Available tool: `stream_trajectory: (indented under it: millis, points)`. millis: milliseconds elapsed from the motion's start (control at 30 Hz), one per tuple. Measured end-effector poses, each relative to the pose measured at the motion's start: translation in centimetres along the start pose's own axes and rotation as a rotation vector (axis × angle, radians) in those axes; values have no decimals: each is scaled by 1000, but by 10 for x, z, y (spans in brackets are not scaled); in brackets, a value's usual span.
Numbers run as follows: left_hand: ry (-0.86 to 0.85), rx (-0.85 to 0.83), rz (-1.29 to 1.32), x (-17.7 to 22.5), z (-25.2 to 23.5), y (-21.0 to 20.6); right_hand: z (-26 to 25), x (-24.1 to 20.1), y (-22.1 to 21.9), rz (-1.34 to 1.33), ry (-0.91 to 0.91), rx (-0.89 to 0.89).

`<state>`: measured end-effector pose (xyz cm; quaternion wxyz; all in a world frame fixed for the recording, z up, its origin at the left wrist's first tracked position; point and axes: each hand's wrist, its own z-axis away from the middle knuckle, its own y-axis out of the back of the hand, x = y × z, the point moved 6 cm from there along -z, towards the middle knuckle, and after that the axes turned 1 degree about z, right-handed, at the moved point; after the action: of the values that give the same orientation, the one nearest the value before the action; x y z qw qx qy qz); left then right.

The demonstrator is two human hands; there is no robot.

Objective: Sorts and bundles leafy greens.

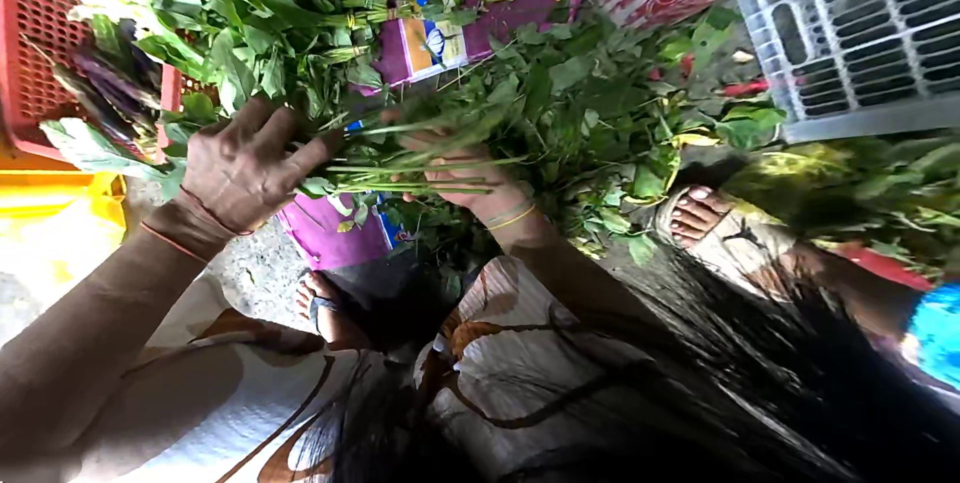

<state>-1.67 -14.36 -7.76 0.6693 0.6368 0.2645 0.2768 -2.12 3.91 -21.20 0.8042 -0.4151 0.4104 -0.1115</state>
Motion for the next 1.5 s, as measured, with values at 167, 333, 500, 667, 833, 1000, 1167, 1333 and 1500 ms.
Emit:
stream_trajectory:
  millis: [167, 333, 500, 667, 833, 1000, 1167, 1333, 1500]
  points:
    - [-57, 15, -33, 3, 0, 2, 2, 7, -2, -36, -80, 175]
    - [-81, 10, -41, 1, 3, 2, 26, -3, 28, -51, -139, 195]
    - [-63, -4, -74, -7, 12, 1, 60, -40, 100, 468, 58, 534]
    - [-111, -18, -89, 3, 4, -2, 86, -76, 51, 1437, 201, 499]
    - [-102, -62, -68, 12, -3, 2, 61, -54, -20, 1411, 252, 277]
    - [-118, -24, -104, 11, -2, 5, 35, -35, -10, 1265, 147, 133]
    - [-48, -27, -62, -6, 12, -2, 56, -61, 61, 1388, 58, 317]
    - [63, -68, 30, -19, 12, -4, 86, -87, 105, 1628, 7, 538]
    - [508, -313, 403, -34, 12, -23, 87, -102, 76, 1843, 127, 688]
